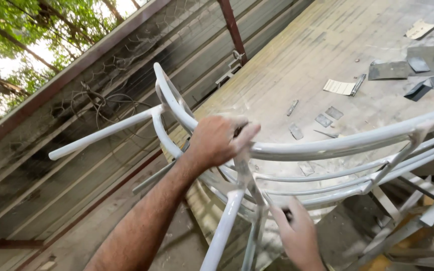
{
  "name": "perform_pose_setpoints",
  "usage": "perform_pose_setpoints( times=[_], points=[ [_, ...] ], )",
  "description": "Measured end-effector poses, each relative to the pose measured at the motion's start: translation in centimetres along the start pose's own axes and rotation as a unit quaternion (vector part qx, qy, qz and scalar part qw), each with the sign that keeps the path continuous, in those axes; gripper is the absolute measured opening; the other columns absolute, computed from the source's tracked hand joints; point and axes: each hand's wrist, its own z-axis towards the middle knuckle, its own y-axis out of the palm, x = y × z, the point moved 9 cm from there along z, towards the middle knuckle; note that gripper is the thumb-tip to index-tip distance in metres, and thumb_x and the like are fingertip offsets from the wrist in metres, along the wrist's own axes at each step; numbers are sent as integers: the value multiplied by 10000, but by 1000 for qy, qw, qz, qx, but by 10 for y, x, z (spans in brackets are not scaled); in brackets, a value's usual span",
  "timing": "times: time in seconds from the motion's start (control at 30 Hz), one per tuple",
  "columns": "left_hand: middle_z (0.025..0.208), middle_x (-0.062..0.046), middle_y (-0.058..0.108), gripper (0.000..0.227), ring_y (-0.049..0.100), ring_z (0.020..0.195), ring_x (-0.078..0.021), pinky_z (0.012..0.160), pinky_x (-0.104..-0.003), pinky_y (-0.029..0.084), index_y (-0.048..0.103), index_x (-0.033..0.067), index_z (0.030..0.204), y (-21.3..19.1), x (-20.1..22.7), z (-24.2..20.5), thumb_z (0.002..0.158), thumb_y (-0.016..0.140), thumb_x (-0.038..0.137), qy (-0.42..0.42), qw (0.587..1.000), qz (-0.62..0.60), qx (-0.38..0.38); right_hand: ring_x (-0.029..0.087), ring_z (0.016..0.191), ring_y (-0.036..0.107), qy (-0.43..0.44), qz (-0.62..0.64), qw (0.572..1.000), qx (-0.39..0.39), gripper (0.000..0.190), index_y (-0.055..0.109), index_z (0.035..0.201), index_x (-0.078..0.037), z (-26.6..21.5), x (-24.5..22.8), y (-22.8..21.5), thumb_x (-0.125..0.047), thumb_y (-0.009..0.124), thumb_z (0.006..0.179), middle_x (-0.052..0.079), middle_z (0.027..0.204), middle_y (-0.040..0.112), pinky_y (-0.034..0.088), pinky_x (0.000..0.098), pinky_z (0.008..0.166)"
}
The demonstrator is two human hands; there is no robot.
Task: Sanding and preparing a metal chair frame for painting or repair.
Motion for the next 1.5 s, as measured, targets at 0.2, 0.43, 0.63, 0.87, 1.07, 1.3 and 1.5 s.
perform_pose_setpoints(
  times=[0.2,0.43,0.63,0.87,1.07,1.3,1.5],
  points=[
    [990,-115,569,511,548,1015,-291,1058,-526,348,602,73,1089,-5,47,-54,764,747,440,173,963,72,195,89,395,480,267,195,944,12,92,678,942,-41,-160,301,-36,-123,705,913,57,519,556,361,266,396],
    [925,-114,487,386,486,959,-286,1081,-548,322,538,82,960,13,37,-37,695,734,285,32,984,114,136,22,480,496,180,136,973,38,147,680,962,1,-249,448,-42,-135,705,914,12,591,644,394,202,469],
    [849,-90,561,354,553,864,-239,953,-465,453,585,84,842,25,33,-11,722,786,350,-19,983,182,9,50,504,534,243,213,943,-75,308,683,1160,-22,-207,354,-11,-148,695,879,24,626,663,451,226,490],
    [713,-49,729,554,720,694,-158,660,-392,615,763,137,909,33,-10,18,731,756,662,-75,950,24,-302,58,557,495,328,141,924,-137,399,708,1326,-115,-79,106,-18,-213,612,951,14,708,584,434,240,507],
    [691,-42,710,766,676,669,-250,641,-458,556,790,197,874,47,-55,24,994,204,676,-105,981,48,-158,65,462,441,303,218,913,-168,406,692,1329,-98,7,5,1,-235,559,971,5,627,540,349,252,410],
    [714,-121,627,576,642,717,-338,665,-486,509,617,94,913,3,10,11,1076,235,494,16,999,26,42,116,552,428,175,147,957,-181,386,652,976,105,55,-50,43,-247,584,1118,96,641,521,392,310,484],
    [724,-127,626,534,663,726,-338,697,-472,520,628,96,904,-3,9,11,1078,327,502,-10,997,7,79,145,654,604,122,143,974,-122,393,624,1281,-2,59,-82,26,-222,523,971,87,719,655,519,350,620]
  ],
)
